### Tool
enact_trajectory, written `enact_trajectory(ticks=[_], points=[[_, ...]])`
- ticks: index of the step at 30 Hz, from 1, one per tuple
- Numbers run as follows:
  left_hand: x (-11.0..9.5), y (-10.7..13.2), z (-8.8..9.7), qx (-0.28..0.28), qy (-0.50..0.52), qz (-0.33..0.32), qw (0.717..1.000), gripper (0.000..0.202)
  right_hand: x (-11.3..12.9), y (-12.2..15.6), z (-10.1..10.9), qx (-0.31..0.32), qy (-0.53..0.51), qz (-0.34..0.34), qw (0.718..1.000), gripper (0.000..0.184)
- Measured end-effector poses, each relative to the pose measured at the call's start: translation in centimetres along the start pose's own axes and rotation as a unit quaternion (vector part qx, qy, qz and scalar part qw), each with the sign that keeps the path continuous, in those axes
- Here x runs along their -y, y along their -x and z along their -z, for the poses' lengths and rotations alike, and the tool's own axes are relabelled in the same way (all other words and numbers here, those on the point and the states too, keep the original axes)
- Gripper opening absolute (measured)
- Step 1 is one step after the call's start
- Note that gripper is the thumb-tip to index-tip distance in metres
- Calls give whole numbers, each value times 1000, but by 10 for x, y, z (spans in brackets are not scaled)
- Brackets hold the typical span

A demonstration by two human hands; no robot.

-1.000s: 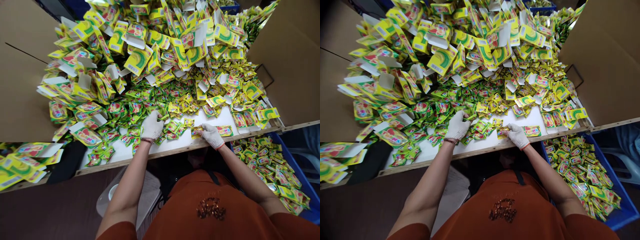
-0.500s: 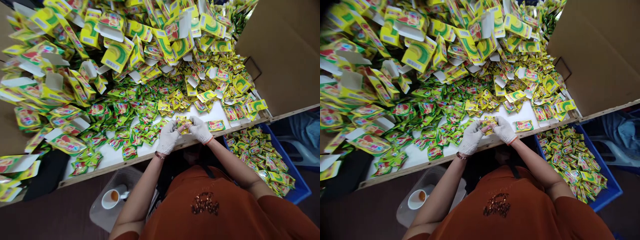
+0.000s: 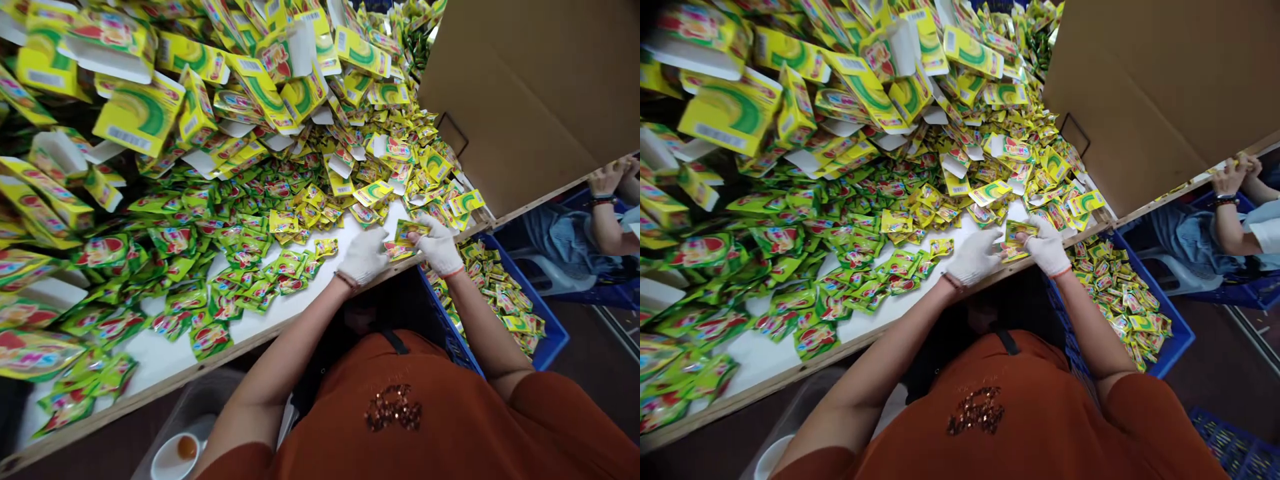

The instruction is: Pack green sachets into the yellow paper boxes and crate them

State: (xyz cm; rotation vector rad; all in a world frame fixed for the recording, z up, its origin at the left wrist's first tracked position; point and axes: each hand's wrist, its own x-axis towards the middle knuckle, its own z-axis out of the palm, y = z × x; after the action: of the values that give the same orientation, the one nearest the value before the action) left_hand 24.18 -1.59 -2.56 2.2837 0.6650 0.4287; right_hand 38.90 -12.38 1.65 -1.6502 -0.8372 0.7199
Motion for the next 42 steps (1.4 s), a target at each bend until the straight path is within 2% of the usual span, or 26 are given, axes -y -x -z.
enact_trajectory(ticks=[1,3,5,7,10,11,13,15,17,18,20,22,24,27,29,31,33,35,36,38,42], points=[[-6,-10,-6,33,-49,-4,998,27,0,0,8,-25,-5,3,1000,41],[-15,-22,-12,81,-93,28,992,22,-2,3,18,-59,-35,-4,998,51],[-17,-24,-8,90,-56,82,991,17,-6,8,18,-74,-70,-15,995,57],[-13,-16,0,35,39,130,990,19,-11,14,10,-76,-87,-16,993,54],[-4,5,10,-138,195,168,956,26,-23,21,-15,-45,-82,-6,996,42],[-1,14,12,-179,228,165,943,28,-26,22,-26,-26,-81,-8,996,40],[4,32,14,-194,259,155,933,31,-32,20,-46,10,-79,-24,997,37],[9,50,19,-185,234,164,940,37,-35,13,-58,38,-61,-41,997,35],[14,66,30,-211,137,155,955,48,-32,3,-61,90,-17,-43,995,31],[16,72,38,-224,63,129,964,57,-28,-1,-60,132,12,-36,991,28],[18,79,54,-194,-94,41,976,77,-20,-9,-55,225,67,-14,972,24],[19,79,67,-101,-206,-50,972,83,-13,-14,-52,296,87,-1,951,23],[21,73,72,-21,-251,-101,962,85,-9,-18,-53,311,77,-14,947,26],[30,62,67,23,-265,-98,959,77,-10,-21,-59,263,57,-48,962,28],[38,58,58,24,-271,-63,960,62,-12,-21,-64,220,32,-58,973,32],[45,57,47,10,-268,-14,963,50,-14,-19,-70,151,8,-48,987,36],[49,58,37,-19,-250,41,967,44,-18,-14,-74,61,12,-13,998,40],[49,59,31,-50,-229,85,968,39,-22,-8,-77,9,56,42,998,42],[49,60,29,-63,-221,98,968,38,-24,-6,-77,9,84,64,994,41],[48,60,28,-82,-212,106,968,35,-26,-5,-73,46,136,87,986,37],[52,62,29,-66,-204,38,976,38,-17,-13,-62,203,217,63,953,28]])
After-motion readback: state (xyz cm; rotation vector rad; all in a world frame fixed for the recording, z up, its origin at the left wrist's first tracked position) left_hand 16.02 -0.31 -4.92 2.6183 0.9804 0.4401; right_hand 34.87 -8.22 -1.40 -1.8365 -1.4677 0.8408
